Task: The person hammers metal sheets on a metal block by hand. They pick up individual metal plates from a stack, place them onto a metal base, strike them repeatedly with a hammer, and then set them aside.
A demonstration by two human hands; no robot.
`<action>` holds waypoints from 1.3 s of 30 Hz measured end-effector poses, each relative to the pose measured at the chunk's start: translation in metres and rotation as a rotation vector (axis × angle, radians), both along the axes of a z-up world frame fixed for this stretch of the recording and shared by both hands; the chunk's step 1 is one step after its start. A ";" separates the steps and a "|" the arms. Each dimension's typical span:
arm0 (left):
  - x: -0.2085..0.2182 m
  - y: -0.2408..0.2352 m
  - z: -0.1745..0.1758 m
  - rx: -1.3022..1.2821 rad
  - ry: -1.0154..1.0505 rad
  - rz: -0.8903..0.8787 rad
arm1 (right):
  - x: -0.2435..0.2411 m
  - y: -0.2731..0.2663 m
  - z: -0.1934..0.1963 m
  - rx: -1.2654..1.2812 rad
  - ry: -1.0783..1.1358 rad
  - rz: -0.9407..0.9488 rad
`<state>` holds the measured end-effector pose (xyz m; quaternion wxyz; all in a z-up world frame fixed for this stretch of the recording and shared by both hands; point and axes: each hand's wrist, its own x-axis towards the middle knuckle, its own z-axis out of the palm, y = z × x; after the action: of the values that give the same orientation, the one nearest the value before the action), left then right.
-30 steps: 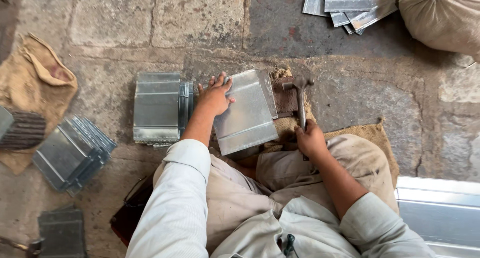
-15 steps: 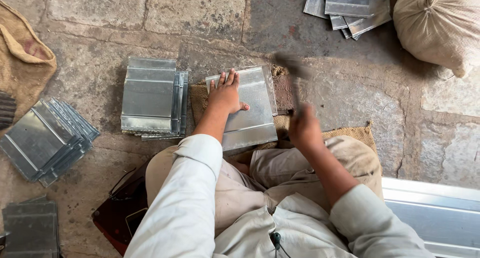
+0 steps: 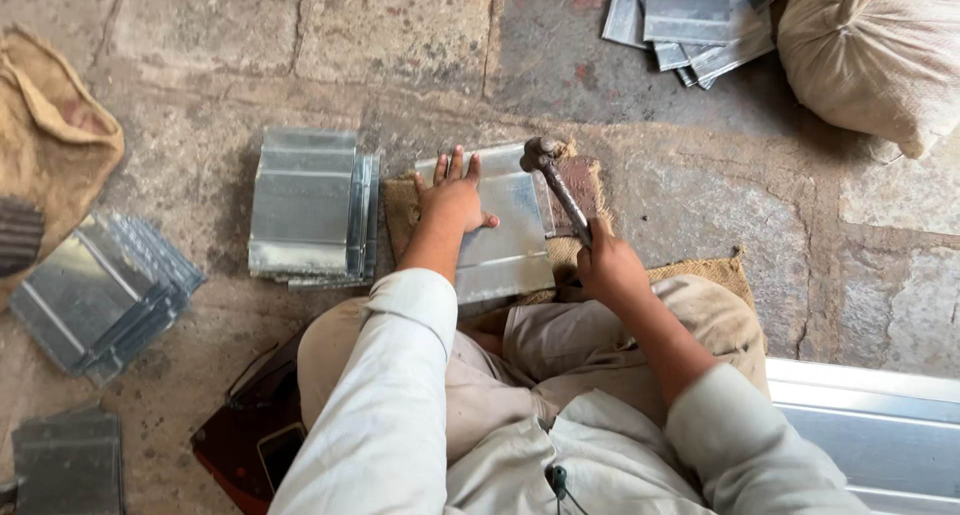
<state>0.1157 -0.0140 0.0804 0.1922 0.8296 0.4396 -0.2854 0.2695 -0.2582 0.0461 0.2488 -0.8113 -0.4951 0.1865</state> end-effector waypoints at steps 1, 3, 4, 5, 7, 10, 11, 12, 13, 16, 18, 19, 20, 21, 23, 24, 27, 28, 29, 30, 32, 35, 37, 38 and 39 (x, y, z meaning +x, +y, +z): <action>0.001 -0.001 0.000 -0.017 0.022 0.003 | 0.002 -0.003 -0.003 0.053 -0.014 -0.001; 0.000 -0.003 -0.003 0.009 0.012 -0.014 | 0.003 -0.009 -0.009 0.147 -0.035 -0.002; -0.003 -0.009 -0.006 0.017 0.010 -0.022 | 0.002 -0.014 -0.011 0.040 -0.025 -0.011; -0.001 -0.003 -0.003 0.026 0.014 -0.027 | 0.004 -0.009 -0.012 -0.043 -0.022 -0.027; -0.002 -0.002 -0.001 0.034 0.025 -0.034 | 0.006 -0.001 -0.010 -0.081 -0.037 -0.023; 0.000 0.002 0.001 0.009 0.030 -0.019 | 0.009 0.011 -0.002 0.063 -0.054 -0.018; -0.002 0.000 0.000 0.015 0.031 -0.014 | 0.008 0.010 0.001 0.101 -0.026 -0.044; -0.003 0.000 -0.001 0.021 0.031 -0.008 | 0.005 0.009 0.003 0.140 0.002 -0.071; -0.005 0.000 -0.002 0.027 0.032 0.001 | 0.004 0.009 0.006 0.162 0.019 -0.107; -0.010 -0.002 0.000 0.012 0.018 0.039 | 0.002 0.012 0.013 0.139 0.047 -0.121; -0.011 -0.002 0.005 0.034 0.022 0.046 | 0.005 0.016 0.015 0.004 0.037 -0.016; -0.011 -0.002 0.006 0.045 0.023 0.049 | 0.007 0.018 0.014 -0.006 0.030 -0.011; -0.011 0.000 0.008 0.034 0.019 0.054 | 0.011 0.021 0.012 -0.017 0.023 -0.006; -0.010 0.003 0.008 0.022 0.014 0.057 | 0.013 0.023 0.009 -0.029 0.016 -0.003; -0.014 -0.004 0.002 0.011 -0.001 0.070 | 0.014 0.020 0.000 0.129 0.017 -0.009; -0.017 -0.007 -0.001 0.013 -0.012 0.080 | 0.012 0.014 -0.005 0.200 0.022 -0.004; -0.015 -0.002 0.002 0.048 -0.024 0.077 | 0.010 0.019 -0.009 -0.027 -0.004 0.090; -0.013 0.000 0.003 0.061 -0.026 0.077 | 0.010 0.023 -0.008 -0.043 -0.023 0.084; -0.013 0.000 0.001 0.062 -0.023 0.080 | 0.005 0.019 -0.009 -0.078 -0.034 0.084; -0.014 -0.001 -0.002 0.063 -0.019 0.083 | 0.001 0.016 -0.010 -0.113 -0.046 0.084; -0.012 0.003 -0.006 0.069 -0.033 0.094 | -0.003 0.017 -0.011 -0.132 -0.010 0.081; -0.016 -0.002 -0.009 0.069 -0.053 0.104 | -0.009 0.017 -0.011 -0.156 0.038 0.079; -0.015 0.000 -0.002 0.084 -0.051 0.093 | -0.002 0.024 -0.008 -0.125 0.063 0.063; -0.016 -0.001 0.001 0.110 -0.083 0.102 | 0.003 0.023 -0.007 -0.104 0.078 0.052; -0.019 -0.006 0.003 0.125 -0.110 0.110 | 0.005 0.015 -0.007 -0.094 0.099 0.041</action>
<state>0.0971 -0.0204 0.0832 0.1795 0.8290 0.4903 -0.2004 0.2746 -0.2436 0.0395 0.2308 -0.8017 -0.4893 0.2543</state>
